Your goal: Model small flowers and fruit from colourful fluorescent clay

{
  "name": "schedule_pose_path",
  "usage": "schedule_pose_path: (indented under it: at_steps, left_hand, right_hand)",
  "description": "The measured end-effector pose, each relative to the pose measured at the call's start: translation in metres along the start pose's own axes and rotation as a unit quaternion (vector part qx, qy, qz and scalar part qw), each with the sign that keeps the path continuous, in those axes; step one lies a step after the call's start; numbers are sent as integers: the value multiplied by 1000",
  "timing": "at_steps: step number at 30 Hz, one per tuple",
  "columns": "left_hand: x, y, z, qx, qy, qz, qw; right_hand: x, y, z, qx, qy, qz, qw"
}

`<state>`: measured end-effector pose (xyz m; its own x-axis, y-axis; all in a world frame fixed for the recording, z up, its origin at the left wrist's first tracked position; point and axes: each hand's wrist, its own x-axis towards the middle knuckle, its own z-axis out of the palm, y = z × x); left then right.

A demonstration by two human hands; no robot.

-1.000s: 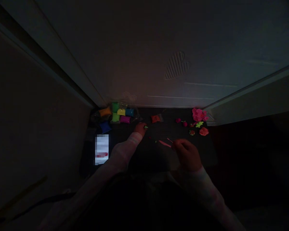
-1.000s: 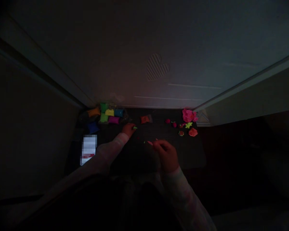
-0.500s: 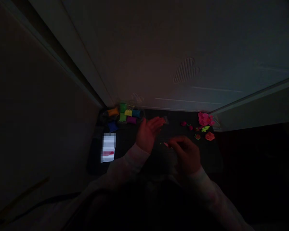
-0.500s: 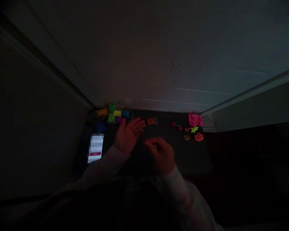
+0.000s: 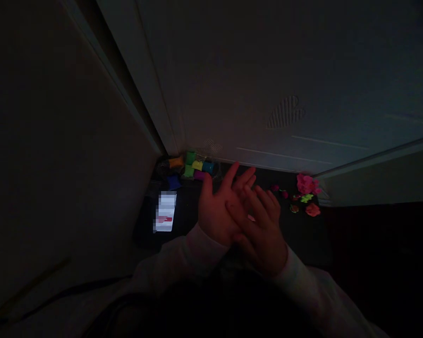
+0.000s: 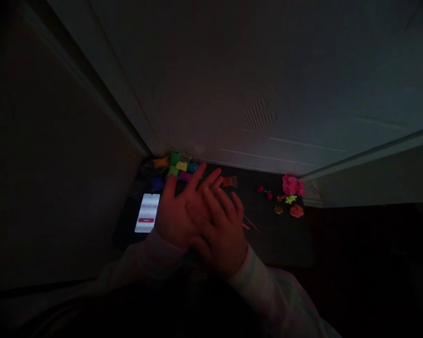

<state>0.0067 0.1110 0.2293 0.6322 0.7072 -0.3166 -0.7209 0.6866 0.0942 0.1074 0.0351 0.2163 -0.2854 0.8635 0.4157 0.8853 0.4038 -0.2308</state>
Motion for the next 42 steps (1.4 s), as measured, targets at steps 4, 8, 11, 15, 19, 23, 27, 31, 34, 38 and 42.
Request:
schedule_pose_path:
  at_steps: [4, 8, 11, 15, 19, 23, 27, 31, 34, 38, 42]
  left_hand:
    - [-1, -1, 1, 2, 11, 10, 1000]
    - [0, -2, 3, -1, 24, -6, 1000]
    - [1, -2, 5, -1, 26, -3, 1000]
    - [3, -3, 6, 6, 24, -6, 1000]
    - [3, -4, 8, 5, 17, -16, 1000]
    - [3, -3, 9, -7, 15, -31, 999]
    - [2, -3, 10, -17, 15, -44, 999]
    - [-1, -1, 10, -23, 24, -65, 997]
    - [-2, 0, 10, -27, 9, -75, 997]
    - [-2, -1, 9, -27, 10, -74, 997]
    - [0, -6, 8, -15, 22, -62, 998]
  right_hand:
    - [-3, 0, 0, -2, -21, -15, 1000]
    - [-3, 1, -2, -5, -15, -5, 1000]
    - [-3, 3, -4, -12, -18, 0, 1000]
    - [-3, 3, -5, -1, -24, -18, 1000]
    - [-2, 4, -5, -8, -12, 5, 1000]
    - [-2, 4, -7, -1, -15, -18, 1000]
    - [-1, 5, -9, -15, -11, -7, 1000]
    - [-1, 4, -9, -6, -16, -36, 999]
    - [-2, 4, -9, -10, -13, -14, 1000]
    - [-5, 2, -9, 14, -27, -15, 999]
    - [-7, 0, -8, 96, -19, 46, 994]
